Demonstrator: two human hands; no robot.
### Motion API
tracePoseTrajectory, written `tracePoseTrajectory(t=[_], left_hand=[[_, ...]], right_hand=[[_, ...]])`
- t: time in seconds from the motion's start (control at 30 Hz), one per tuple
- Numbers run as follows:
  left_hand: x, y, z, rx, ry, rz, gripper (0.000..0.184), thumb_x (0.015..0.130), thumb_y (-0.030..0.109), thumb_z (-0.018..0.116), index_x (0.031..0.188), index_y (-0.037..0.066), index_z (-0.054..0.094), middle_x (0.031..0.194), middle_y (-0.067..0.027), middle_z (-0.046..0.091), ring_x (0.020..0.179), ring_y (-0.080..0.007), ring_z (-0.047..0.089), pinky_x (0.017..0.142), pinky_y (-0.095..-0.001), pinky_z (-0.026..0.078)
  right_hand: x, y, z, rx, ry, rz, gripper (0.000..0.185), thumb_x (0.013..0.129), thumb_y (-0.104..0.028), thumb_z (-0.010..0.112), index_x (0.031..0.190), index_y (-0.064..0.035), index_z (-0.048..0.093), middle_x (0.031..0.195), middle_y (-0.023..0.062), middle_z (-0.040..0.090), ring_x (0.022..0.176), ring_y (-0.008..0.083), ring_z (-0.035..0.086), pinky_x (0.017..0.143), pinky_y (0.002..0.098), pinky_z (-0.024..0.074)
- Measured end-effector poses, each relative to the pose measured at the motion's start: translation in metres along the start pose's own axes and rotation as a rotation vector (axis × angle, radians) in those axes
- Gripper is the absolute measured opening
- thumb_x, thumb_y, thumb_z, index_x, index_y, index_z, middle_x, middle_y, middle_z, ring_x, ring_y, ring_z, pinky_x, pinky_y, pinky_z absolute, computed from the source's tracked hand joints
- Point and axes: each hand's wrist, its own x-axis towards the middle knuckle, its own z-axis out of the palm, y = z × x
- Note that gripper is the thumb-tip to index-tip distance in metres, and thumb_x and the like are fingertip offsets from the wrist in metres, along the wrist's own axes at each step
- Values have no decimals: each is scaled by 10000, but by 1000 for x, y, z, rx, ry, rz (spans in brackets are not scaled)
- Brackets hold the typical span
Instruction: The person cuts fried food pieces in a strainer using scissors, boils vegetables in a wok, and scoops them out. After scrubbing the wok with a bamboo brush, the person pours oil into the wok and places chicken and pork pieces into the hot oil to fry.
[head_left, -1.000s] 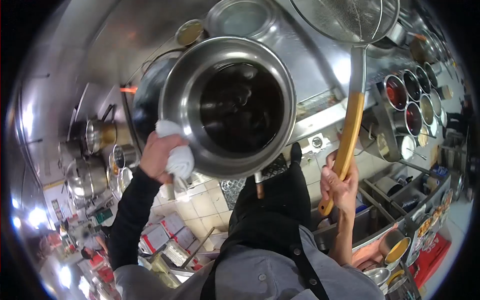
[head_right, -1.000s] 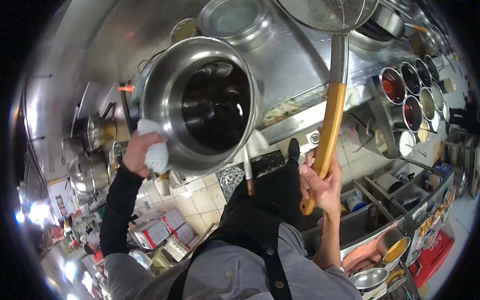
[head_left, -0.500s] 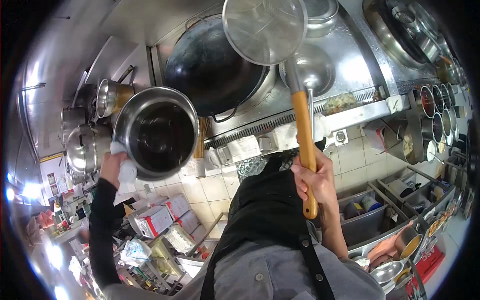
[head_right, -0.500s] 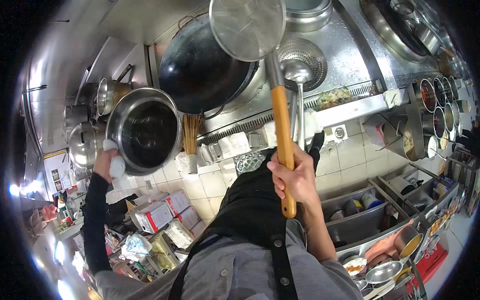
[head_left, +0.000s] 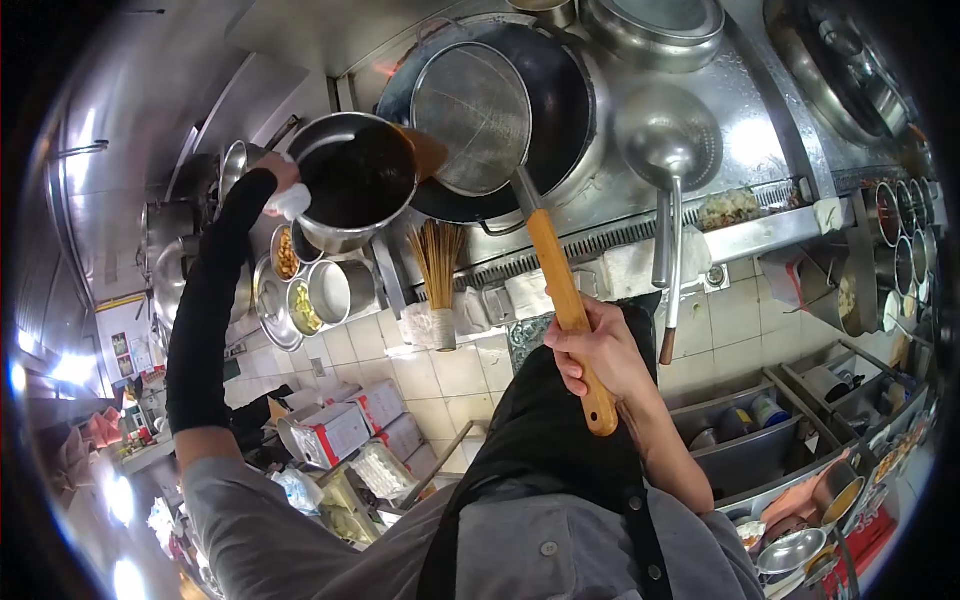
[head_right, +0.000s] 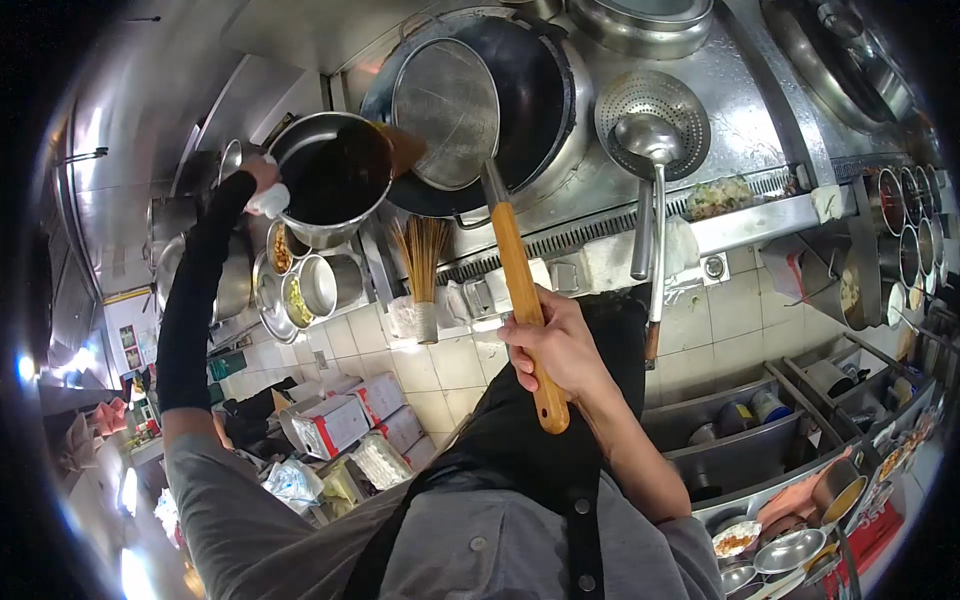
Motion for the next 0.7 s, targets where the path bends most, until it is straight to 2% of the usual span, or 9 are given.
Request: tracePoseTrajectory(t=[0.03, 0.13, 0.2, 0.23, 0.33, 0.53, 0.7], left_hand=[[14, -6, -3, -7, 28, -17, 319, 891, 334, 606, 1033, 115, 790, 1087, -176, 750, 1014, -395, 721, 898, -476, 575], [65, -27, 3, -38, 20, -74, 310, 875, 310, 615, 1037, 115, 794, 1069, -171, 755, 990, -365, 735, 862, -456, 588], [79, -28, -18, -65, -116, -125, 294, 843, 285, 647, 1025, 111, 799, 1049, -177, 757, 975, -351, 741, 838, -441, 598], [16, 7, -93, 190, -194, 3, 286, 758, 260, 726, 976, 94, 805, 1000, -160, 769, 942, -304, 757, 799, -404, 606], [39, -5, -87, 58, -243, -64, 279, 673, 241, 782, 908, 95, 813, 934, -138, 778, 892, -252, 766, 771, -374, 604], [88, -12, -68, 64, -182, -91, 225, 682, 214, 755, 889, 156, 820, 942, -111, 780, 900, -263, 764, 762, -379, 607], [114, -11, -63, 112, -97, -88, 207, 690, 192, 732, 874, 208, 826, 948, -89, 783, 907, -272, 762, 755, -382, 609]], right_hand=[[1, 0, 2, 10, 1, 12, 535, 867, 56, 645, 1378, 54, 486, 780, 68, 537, 477, 115, 471, 352, 286, 393], [4, -6, 14, 38, 28, -4, 172, 869, 48, 671, 933, 18, 515, 642, 47, 487, 451, 116, 470, 352, 300, 389], [7, -8, 18, 37, 25, -9, 169, 874, 47, 667, 934, 16, 512, 645, 47, 488, 455, 116, 473, 353, 300, 390], [7, -8, 19, 35, 21, -7, 167, 877, 47, 664, 935, 15, 511, 646, 48, 488, 457, 116, 474, 354, 301, 390], [10, -7, 15, 23, -7, -2, 357, 865, 45, 648, 1207, 49, 545, 765, 69, 536, 483, 117, 486, 354, 290, 396], [6, -16, 15, 19, -35, 13, 150, 878, 41, 648, 971, 27, 531, 694, 53, 508, 469, 114, 477, 358, 292, 400], [-1, -16, 13, 6, -26, 2, 150, 888, 37, 647, 967, 29, 521, 699, 52, 504, 475, 112, 485, 359, 296, 410]])
